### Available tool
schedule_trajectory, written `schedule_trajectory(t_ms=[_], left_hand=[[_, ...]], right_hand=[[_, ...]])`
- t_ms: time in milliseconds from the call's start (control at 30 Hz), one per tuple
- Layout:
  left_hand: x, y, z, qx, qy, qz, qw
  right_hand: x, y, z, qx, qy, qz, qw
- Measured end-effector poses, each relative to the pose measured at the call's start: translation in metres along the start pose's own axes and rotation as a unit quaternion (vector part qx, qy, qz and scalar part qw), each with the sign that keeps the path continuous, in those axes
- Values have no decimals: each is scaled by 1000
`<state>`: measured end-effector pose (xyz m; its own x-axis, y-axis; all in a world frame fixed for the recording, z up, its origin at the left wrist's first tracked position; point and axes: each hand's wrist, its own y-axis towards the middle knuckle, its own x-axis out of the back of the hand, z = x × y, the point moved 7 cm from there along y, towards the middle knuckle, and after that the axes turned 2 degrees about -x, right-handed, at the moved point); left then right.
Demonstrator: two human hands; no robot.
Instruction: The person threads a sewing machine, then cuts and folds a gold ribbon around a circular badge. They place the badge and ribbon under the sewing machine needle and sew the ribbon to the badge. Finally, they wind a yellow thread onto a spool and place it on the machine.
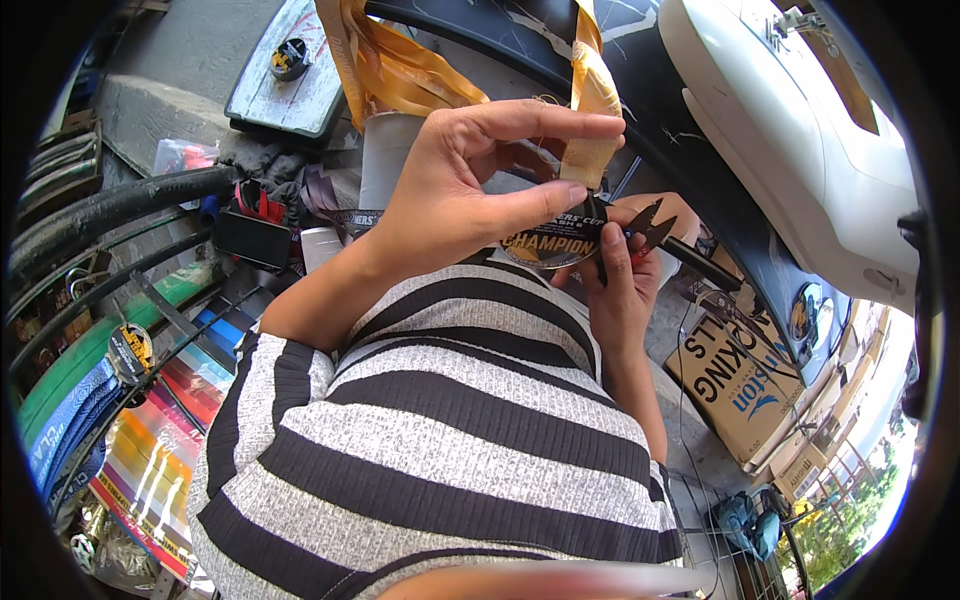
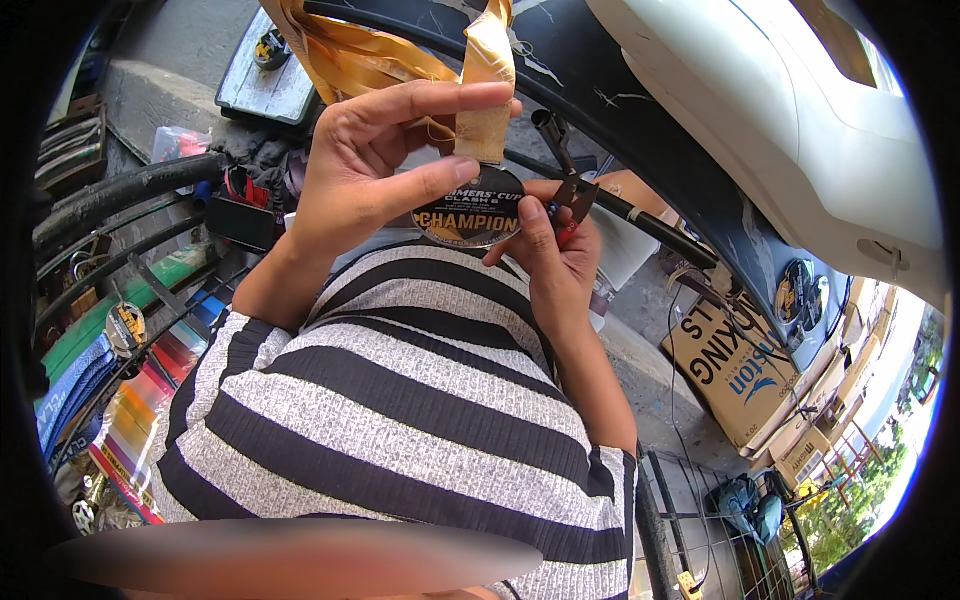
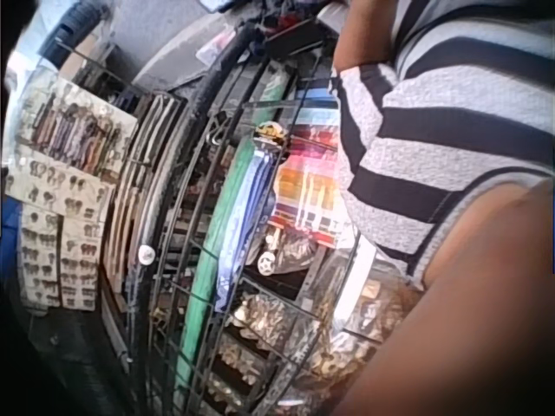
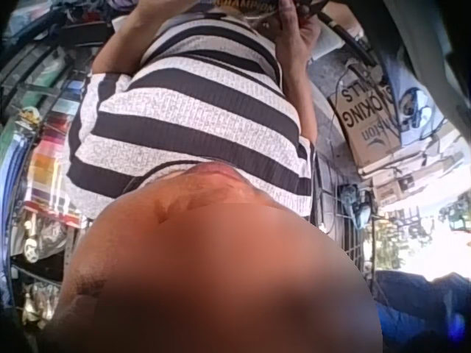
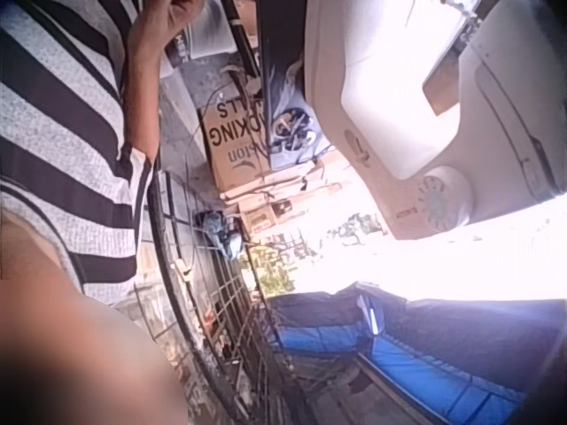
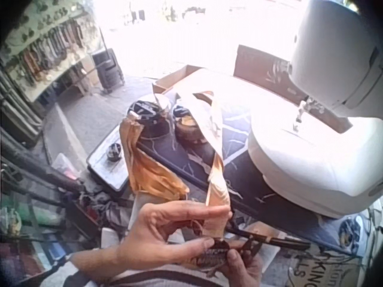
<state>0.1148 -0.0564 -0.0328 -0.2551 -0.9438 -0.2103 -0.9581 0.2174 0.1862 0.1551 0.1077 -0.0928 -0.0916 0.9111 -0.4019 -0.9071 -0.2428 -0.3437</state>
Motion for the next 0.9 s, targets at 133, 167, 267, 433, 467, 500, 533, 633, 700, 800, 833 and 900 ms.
schedule_trajectory(t_ms=[133, 167, 267, 433, 467, 500, 533, 633, 700, 800, 833, 900], left_hand=[[6, 0, 4, 23, -42, -26, 999], [6, 0, 4, 20, -51, -26, 998], [5, 2, 2, 4, -37, -13, 999], [5, 4, 2, -6, 21, 12, 1000], [5, 5, 2, -13, 28, 14, 999], [5, 5, 2, -20, 35, 17, 999], [5, 5, 2, -19, 36, 18, 999], [6, 6, 5, -13, 37, 20, 999], [7, 6, 6, -6, 34, 20, 999], [7, 7, 6, -8, 22, 21, 999], [6, 6, 6, -1, 14, 21, 1000], [5, 5, 7, 11, -7, 14, 1000]], right_hand=[[4, 2, 0, 15, -26, -14, 999], [6, 3, 0, 19, -25, -10, 999], [11, 8, -1, 26, -58, 6, 998], [18, 11, 2, 90, -128, -29, 987], [18, 11, 5, 120, -130, -44, 983], [18, 10, 7, 139, -139, -53, 979], [18, 9, 10, 158, -147, -63, 974], [11, 5, 15, 139, -173, -46, 974], [2, -2, 15, 68, -165, 4, 984], [-20, -8, 12, -23, -142, 103, 984], [-24, -10, 10, -53, -129, 110, 984], [-32, -7, 13, -59, -145, 135, 978]])
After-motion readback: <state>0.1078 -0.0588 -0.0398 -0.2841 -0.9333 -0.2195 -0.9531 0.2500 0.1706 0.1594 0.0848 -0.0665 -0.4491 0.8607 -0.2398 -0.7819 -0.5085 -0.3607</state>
